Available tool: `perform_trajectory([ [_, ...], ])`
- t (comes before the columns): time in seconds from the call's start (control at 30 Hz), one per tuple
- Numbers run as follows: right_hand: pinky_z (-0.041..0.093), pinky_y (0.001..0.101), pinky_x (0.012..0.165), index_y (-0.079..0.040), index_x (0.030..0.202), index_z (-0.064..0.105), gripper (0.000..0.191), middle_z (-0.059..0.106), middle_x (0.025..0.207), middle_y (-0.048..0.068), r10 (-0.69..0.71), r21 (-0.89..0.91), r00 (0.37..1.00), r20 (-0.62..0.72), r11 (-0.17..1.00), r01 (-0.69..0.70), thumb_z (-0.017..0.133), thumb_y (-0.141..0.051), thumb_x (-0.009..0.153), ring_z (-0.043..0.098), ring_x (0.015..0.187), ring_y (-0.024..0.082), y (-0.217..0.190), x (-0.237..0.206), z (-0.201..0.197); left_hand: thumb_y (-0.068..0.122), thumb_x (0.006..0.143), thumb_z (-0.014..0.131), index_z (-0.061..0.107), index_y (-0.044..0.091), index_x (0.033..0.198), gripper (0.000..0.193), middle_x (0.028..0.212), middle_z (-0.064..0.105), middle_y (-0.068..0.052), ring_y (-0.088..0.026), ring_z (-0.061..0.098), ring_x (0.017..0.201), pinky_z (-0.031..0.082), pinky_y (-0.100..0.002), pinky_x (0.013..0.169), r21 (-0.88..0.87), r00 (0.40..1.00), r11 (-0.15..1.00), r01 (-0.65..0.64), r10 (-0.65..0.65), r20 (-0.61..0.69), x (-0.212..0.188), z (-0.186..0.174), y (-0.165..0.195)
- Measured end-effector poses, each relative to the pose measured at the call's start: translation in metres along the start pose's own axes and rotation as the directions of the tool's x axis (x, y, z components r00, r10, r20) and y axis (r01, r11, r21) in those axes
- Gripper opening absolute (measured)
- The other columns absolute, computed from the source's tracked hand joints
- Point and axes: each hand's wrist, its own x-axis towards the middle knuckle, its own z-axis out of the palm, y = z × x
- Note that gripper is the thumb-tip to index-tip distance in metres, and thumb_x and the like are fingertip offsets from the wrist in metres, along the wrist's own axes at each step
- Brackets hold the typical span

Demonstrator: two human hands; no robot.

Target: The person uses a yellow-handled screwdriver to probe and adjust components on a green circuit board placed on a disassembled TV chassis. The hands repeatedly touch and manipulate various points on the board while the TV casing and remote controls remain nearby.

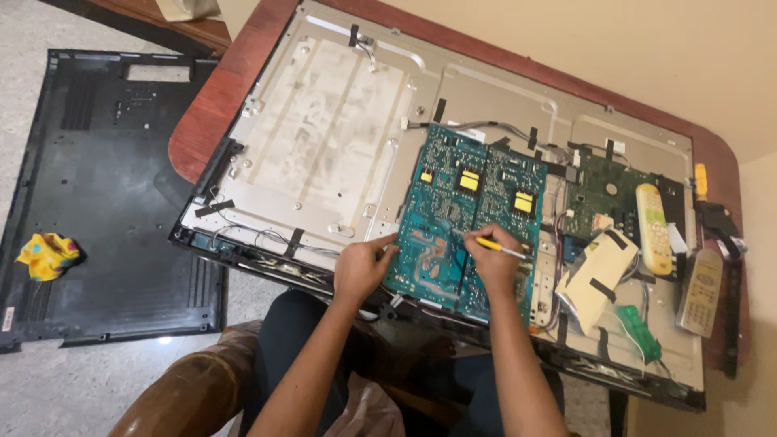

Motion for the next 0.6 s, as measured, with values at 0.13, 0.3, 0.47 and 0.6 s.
perform_trajectory([
  [0.13, 0.054, 0.0255, 0.065, -0.001, 0.086, 0.07, 0.012, 0.077, 0.084, 0.006, -0.01, 0.017, 1.0, 0.024, 1.0, 0.009, 0.08, -0.008, 0.087, 0.069, 0.074, 0.01, -0.006, -0.003, 0.001, 0.037, 0.09, 0.072, 0.078, 0.025, 0.117, 0.03, 0.068, 0.069, -0.014, -0.035, 0.067, 0.063, 0.05, -0.046, 0.058, 0.015, 1.0, 1.0, 0.001, -0.001, 0.004, -0.001, 0.001, -0.002],
  [0.3, 0.054, 0.0263, 0.069, -0.001, 0.085, 0.068, 0.011, 0.075, 0.084, 0.007, -0.049, 0.028, 0.998, 0.031, 0.998, 0.048, 0.077, -0.006, 0.084, 0.069, 0.077, 0.011, -0.009, -0.001, 0.0, 0.037, 0.089, 0.072, 0.078, 0.024, 0.116, 0.03, 0.07, 0.071, -0.013, -0.034, 0.068, 0.064, 0.051, -0.046, 0.058, -0.021, 1.0, 1.0, -0.011, 0.01, -0.013, -0.001, 0.001, -0.001],
  [0.47, 0.052, 0.0251, 0.066, -0.002, 0.089, 0.073, 0.01, 0.076, 0.082, 0.005, 0.024, -0.007, 0.999, 0.041, 1.0, -0.023, 0.079, -0.008, 0.086, 0.067, 0.073, 0.01, -0.001, 0.005, 0.002, 0.038, 0.09, 0.072, 0.078, 0.026, 0.116, 0.03, 0.071, 0.071, -0.013, -0.034, 0.069, 0.065, 0.052, -0.046, 0.059, -0.007, 1.0, 1.0, 0.016, -0.016, -0.009, -0.003, 0.0, 0.001],
  [0.6, 0.053, 0.0239, 0.066, -0.002, 0.085, 0.069, 0.009, 0.075, 0.085, 0.005, 0.0, 0.095, 0.999, 0.043, 0.995, -0.004, 0.077, -0.006, 0.086, 0.068, 0.075, 0.009, 0.007, 0.005, 0.005, 0.037, 0.089, 0.072, 0.078, 0.026, 0.116, 0.03, 0.071, 0.071, -0.014, -0.034, 0.07, 0.067, 0.052, -0.046, 0.06, 0.008, 1.0, 1.0, 0.005, -0.005, -0.004, -0.002, -0.002, 0.002],
])
